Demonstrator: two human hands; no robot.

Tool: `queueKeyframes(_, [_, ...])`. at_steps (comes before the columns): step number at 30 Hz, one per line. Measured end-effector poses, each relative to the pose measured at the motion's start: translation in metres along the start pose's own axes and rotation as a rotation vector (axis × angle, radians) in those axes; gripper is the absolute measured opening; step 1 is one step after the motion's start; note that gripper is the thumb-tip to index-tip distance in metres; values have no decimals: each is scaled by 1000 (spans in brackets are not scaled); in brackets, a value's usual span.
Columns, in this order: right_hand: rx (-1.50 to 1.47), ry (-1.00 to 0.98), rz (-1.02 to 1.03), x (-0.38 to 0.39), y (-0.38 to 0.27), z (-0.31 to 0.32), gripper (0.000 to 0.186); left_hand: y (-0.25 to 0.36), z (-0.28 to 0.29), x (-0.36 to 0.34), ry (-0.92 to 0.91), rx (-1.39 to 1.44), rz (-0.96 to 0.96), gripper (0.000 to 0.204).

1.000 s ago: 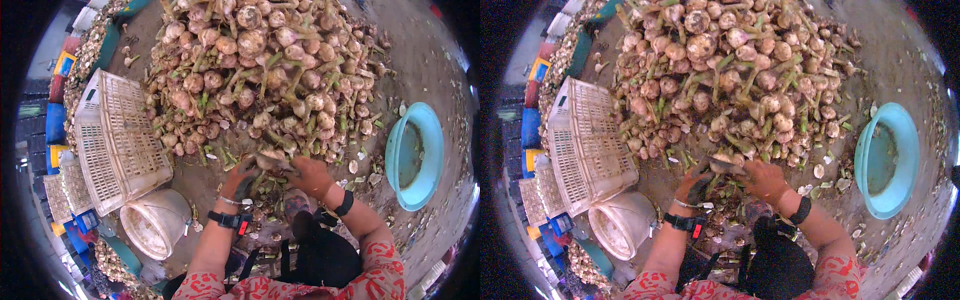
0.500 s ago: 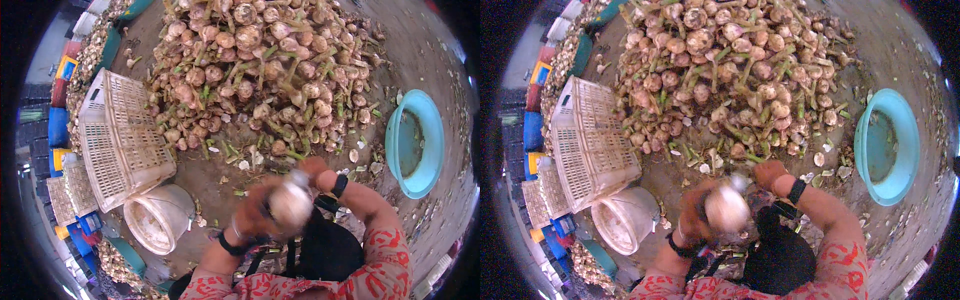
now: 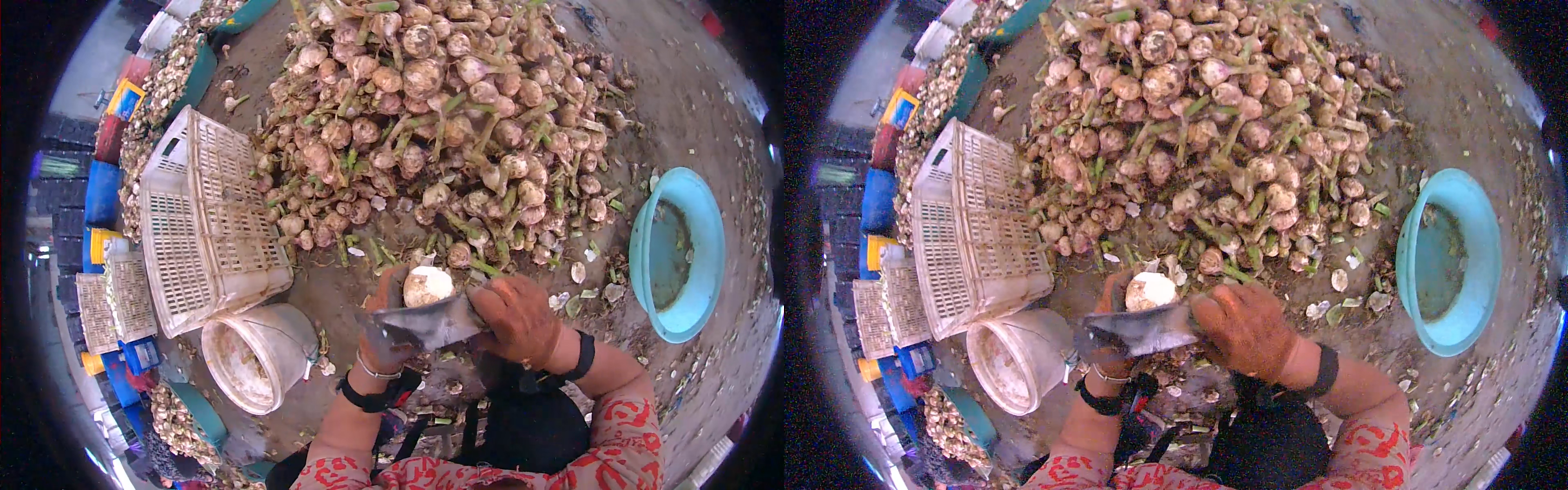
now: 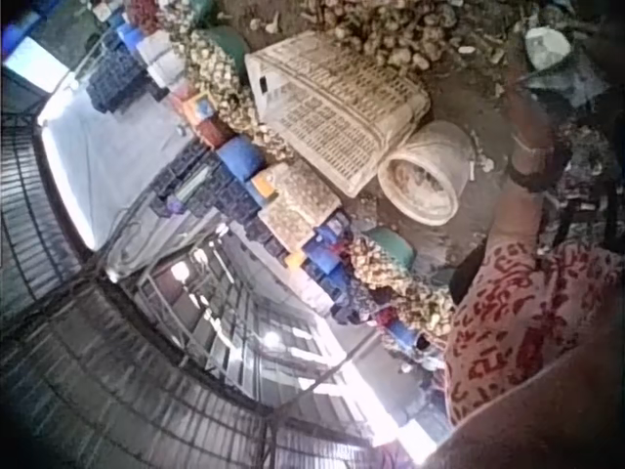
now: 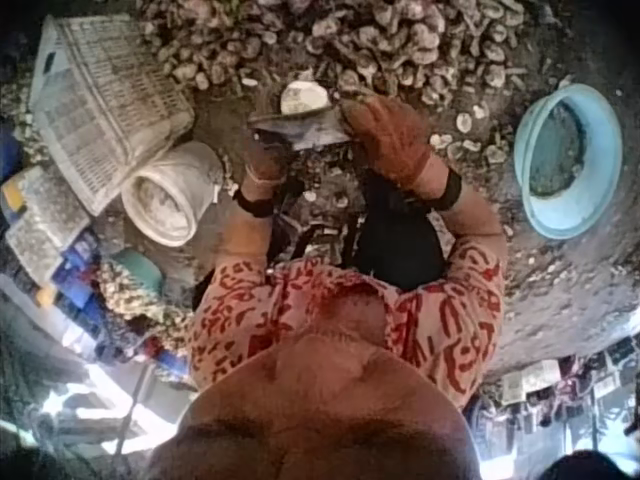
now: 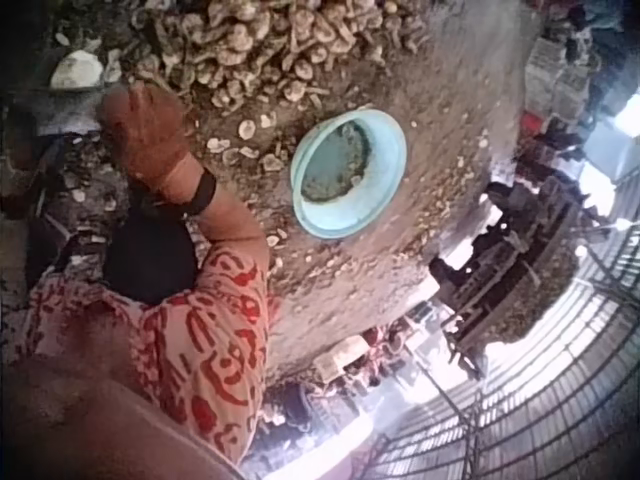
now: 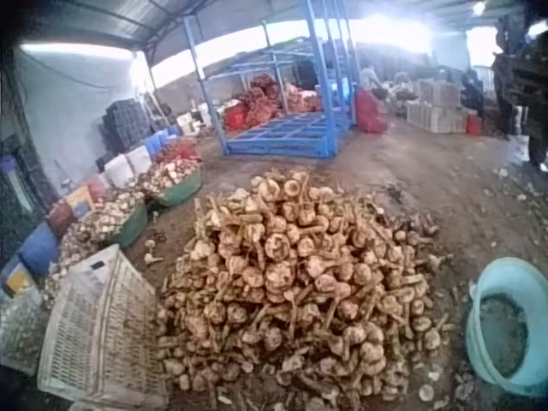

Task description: Trimming the stems and roots of garlic bulbs using a large knife.

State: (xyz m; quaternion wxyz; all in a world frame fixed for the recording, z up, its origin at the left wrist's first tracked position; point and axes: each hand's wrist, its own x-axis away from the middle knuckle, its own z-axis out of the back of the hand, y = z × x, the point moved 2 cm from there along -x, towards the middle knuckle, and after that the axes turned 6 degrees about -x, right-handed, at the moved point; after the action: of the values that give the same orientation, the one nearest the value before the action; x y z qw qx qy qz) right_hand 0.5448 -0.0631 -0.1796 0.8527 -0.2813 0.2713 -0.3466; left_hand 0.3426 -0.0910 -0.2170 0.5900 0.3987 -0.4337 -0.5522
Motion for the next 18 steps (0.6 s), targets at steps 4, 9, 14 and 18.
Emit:
queueKeyframes(4, [97, -73, -55, 0, 20, -11, 45, 24, 3, 0, 45, -107, 8, 72])
queueKeyframes(9, [89, -138, -506, 17, 75, -41, 37, 1, -9, 3, 281, 568, 205, 40])
queueKeyframes(14, [-427, 185, -476, -6, 49, -47, 31, -1, 11, -30, 291, 962, 20, 35])
queueKeyframes(18, [-585, 273, -435, -19, 28, -52, 30, -10, 13, -23, 335, 1351, 274, 26])
